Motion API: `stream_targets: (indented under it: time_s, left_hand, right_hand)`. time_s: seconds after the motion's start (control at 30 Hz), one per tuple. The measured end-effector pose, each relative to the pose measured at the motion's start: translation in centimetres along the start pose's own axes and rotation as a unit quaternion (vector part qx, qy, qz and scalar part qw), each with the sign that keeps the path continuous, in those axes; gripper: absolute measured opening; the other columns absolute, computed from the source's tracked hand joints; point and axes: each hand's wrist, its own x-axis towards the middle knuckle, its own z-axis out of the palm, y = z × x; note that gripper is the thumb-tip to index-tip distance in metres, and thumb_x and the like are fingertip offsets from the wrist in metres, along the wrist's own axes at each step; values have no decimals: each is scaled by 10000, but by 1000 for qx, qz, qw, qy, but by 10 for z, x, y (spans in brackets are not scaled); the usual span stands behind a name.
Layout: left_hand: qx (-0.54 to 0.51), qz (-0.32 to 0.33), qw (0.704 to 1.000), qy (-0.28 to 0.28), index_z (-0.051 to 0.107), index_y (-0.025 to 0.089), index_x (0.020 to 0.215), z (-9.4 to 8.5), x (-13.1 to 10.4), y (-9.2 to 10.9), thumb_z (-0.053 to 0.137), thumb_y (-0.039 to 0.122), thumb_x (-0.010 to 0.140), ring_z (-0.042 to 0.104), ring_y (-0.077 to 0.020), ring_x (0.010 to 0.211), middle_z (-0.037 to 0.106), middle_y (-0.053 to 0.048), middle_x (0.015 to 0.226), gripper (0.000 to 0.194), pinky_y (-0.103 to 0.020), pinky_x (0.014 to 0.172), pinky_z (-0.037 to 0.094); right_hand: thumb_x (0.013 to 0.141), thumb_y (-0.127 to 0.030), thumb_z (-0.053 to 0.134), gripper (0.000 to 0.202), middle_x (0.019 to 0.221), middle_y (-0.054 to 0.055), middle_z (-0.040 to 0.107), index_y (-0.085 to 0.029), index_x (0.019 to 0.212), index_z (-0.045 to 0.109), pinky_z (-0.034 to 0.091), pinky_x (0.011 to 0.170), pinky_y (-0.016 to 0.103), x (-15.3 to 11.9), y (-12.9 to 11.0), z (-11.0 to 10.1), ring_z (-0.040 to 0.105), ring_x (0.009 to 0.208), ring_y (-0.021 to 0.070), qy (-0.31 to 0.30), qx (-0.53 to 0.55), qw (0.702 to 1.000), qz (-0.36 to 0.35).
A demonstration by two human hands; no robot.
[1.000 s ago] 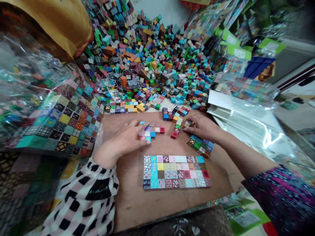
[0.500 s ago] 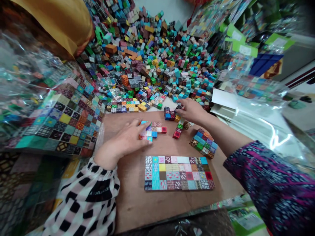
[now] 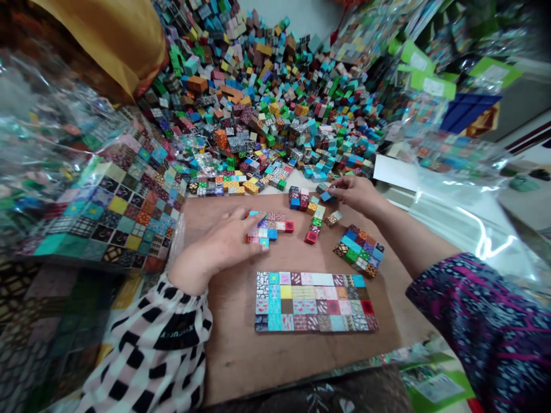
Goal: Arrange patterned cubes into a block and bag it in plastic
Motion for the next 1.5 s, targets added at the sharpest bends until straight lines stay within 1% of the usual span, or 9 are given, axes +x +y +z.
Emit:
stream_targets:
  time_s: [0.2, 0.4, 0.53, 0.67, 0.8, 0.97, 1.1, 1.3, 1.5]
  left_hand:
    - [-14, 3, 1000, -1, 401, 237, 1484, 1, 1, -1, 569, 531, 824, 414, -407, 1302, 423, -144, 1450, 742, -518, 1056, 370]
    - [-5, 10, 1000, 2, 389, 241, 1491, 1, 1, -1, 556, 551, 835, 433, -405, 1285, 414, -148, 1468, 745, -522, 1051, 371]
    - [-16, 6, 1000, -6, 352, 242, 1512, 1, 1, -2, 550, 584, 831, 423, -396, 1298, 405, -148, 1470, 787, -505, 1048, 379]
    - [-21, 2, 1000, -1, 354, 273, 1509, 3, 2, -4, 551, 554, 839, 430, -374, 1298, 415, -119, 1456, 752, -490, 1079, 352]
    - [-21, 12, 1000, 6, 367, 249, 1503, 4, 1, -5, 552, 535, 839, 454, -379, 1273, 450, -138, 1404, 746, -497, 1063, 368]
    - [-26, 23, 999, 14, 369, 260, 1500, 5, 2, -5, 585, 516, 818, 440, -396, 1290, 445, -137, 1419, 760, -508, 1057, 372]
    - [-28, 18, 999, 10, 381, 230, 1497, 4, 1, -4, 570, 500, 825, 457, -389, 1277, 452, -150, 1403, 748, -501, 1064, 369]
    - [-55, -13, 998, 1, 325, 199, 1516, 1, 0, -1, 605, 542, 785, 365, -397, 1363, 379, -157, 1492, 854, -501, 1107, 322]
    - [-78, 9, 997, 19, 442, 155, 1417, 2, 4, -5, 642, 474, 747, 481, -348, 1258, 496, -155, 1351, 768, -459, 1054, 393]
  right_hand:
    - [863, -218, 532, 212, 945, 120, 679, -170, 959, 715, 474, 751, 374, -6, 8, -2, 629, 872, 267, 21, -224, 963, -147]
    - [884, -239, 516, 312, 1060, 124, 656, -185, 1164, 642, 481, 850, 414, -28, -9, -2, 601, 1013, 290, 85, -204, 955, -197]
    - [883, -209, 532, 270, 1074, 70, 696, -260, 1110, 670, 495, 877, 417, -49, -40, 5, 621, 1006, 257, -27, -122, 960, -249]
    - [840, -105, 517, 288, 1074, 106, 697, -207, 1055, 678, 486, 903, 411, -59, -63, 19, 617, 1036, 261, -90, -176, 931, -308]
    - [815, -53, 475, 285, 990, 115, 717, -166, 977, 681, 498, 834, 374, -59, -72, 29, 645, 938, 239, -120, -218, 924, -291]
    - [824, -37, 446, 406, 1007, 77, 740, -182, 1121, 682, 516, 712, 312, -61, -74, 29, 667, 809, 189, -176, -115, 948, -240]
    - [793, 14, 443, 486, 1100, 44, 732, -230, 1137, 686, 524, 785, 323, -64, -72, 26, 675, 903, 194, -185, -60, 951, -242]
    - [856, -280, 649, 373, 1172, 141, 663, -151, 1205, 619, 500, 888, 405, -69, -71, 29, 614, 1063, 275, -162, -88, 943, -278]
    - [873, -275, 629, 223, 1066, 137, 658, -133, 1045, 638, 483, 848, 360, -61, -67, 48, 600, 975, 245, -150, -98, 924, -337]
